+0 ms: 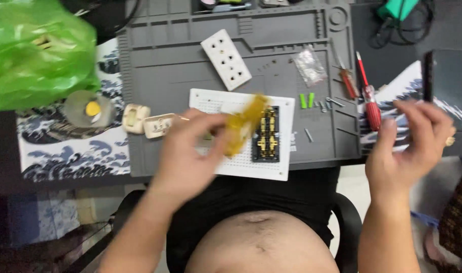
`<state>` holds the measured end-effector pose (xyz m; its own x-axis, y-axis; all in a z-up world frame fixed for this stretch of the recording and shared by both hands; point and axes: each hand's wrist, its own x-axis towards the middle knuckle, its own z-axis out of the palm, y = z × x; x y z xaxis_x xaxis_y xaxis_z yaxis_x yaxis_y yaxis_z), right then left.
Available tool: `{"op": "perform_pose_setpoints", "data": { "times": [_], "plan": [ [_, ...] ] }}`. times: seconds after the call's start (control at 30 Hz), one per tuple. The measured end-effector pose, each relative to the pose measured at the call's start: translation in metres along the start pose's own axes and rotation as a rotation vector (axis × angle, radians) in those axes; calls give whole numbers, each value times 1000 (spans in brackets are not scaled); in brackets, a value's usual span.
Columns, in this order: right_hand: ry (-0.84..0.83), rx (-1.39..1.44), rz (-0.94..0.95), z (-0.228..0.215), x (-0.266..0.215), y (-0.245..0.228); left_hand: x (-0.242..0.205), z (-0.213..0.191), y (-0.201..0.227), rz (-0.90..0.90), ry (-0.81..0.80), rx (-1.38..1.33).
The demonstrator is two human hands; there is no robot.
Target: The person uses a red-handled screwdriver to tighten screws on two white light switches and a black terminal block mounted on a perforated board. They then handle a yellow electrical cord, positioning it near the components before continuing to adjust the switches with the screwdriver.
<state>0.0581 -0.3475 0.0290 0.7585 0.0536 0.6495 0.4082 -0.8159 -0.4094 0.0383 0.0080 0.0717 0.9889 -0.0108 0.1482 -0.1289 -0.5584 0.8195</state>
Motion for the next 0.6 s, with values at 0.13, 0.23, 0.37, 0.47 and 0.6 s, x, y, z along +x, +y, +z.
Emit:
{"op": "perform_pose_setpoints", "data": {
  "times": [0.13,0.23,0.37,0.47,0.6],
  "plan": [
    [-181,242,7,-4,-3,-66,-12,33,15,192,58,61],
    [-351,422,50,1,7,-108,-14,46,27,351,224,219],
    [-248,373,-53,12,4,-116,-20,51,35,450,341,350],
    [-504,293,-197,7,5,-98,-25,37,37,550,236,481],
    [-358,242,-440,14,7,-90,-25,23,31,617,242,591]
  ]
}}
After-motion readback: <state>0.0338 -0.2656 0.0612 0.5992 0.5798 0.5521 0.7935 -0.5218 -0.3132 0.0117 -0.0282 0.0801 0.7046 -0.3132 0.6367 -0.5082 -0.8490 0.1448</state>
